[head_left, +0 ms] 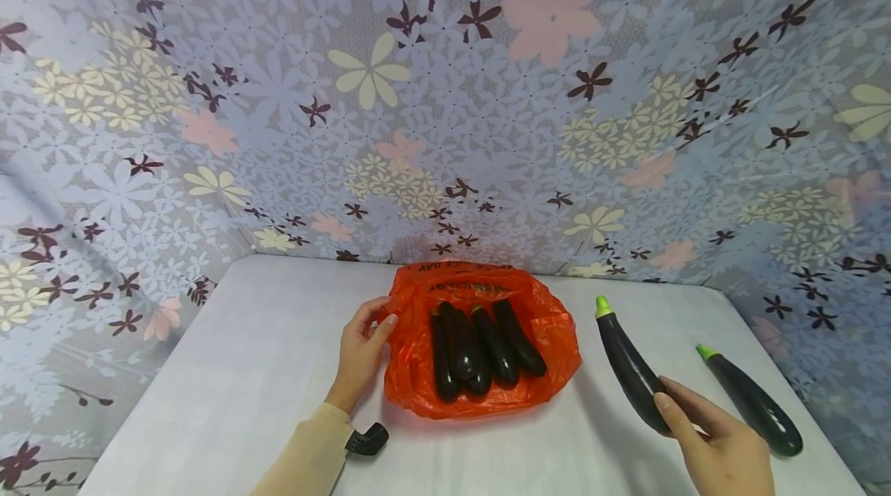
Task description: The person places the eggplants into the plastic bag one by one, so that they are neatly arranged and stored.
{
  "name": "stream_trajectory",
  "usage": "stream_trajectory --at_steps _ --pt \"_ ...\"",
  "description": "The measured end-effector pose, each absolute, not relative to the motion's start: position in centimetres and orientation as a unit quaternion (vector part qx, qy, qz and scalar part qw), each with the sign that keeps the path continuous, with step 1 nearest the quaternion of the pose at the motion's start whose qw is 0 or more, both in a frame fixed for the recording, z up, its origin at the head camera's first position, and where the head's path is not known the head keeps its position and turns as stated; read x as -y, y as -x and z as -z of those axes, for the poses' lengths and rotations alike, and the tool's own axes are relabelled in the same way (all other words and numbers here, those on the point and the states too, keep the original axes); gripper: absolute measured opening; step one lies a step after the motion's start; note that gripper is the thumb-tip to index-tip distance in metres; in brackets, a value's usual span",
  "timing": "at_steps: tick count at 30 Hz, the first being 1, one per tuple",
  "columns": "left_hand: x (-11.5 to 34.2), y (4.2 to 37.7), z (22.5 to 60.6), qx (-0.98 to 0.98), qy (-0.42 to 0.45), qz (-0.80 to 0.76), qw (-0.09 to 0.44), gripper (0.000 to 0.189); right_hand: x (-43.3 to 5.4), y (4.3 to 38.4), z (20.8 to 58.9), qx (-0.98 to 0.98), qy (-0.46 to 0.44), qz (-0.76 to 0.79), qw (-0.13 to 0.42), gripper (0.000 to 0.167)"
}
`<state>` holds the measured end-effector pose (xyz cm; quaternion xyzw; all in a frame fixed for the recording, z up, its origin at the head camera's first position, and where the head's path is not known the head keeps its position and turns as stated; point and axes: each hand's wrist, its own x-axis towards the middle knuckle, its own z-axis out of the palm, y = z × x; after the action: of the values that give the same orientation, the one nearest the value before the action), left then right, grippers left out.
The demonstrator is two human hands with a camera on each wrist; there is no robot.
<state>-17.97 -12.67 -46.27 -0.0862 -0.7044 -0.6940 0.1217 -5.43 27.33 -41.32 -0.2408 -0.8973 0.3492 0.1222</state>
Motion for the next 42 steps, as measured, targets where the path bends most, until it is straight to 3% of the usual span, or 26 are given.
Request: stream_trajectory --at_steps 9,14,23,42 --pt "12.8 19.8 49.6 0.709 0.074 0.687 0.137 0.030 -25.0 4.7 40.2 0.885 0.221 -0.377 0.164 0.049" --pt "12.7 19.7 49.5 0.706 0.079 0.687 0.151 0.030 -24.1 4.5 39.8 0.875 0.216 -0.397 0.172 0.046" --pt "12.6 18.0 46.4 0.706 0.096 0.687 0.144 0.029 -22.6 4.4 39.2 0.879 0.188 -0.409 0.154 0.045" --pt "12.6 18.1 46.5 0.703 0.096 0.691 0.139 0.029 -20.2 5.3 39.7 0.903 0.102 -0.409 0.079 0.045"
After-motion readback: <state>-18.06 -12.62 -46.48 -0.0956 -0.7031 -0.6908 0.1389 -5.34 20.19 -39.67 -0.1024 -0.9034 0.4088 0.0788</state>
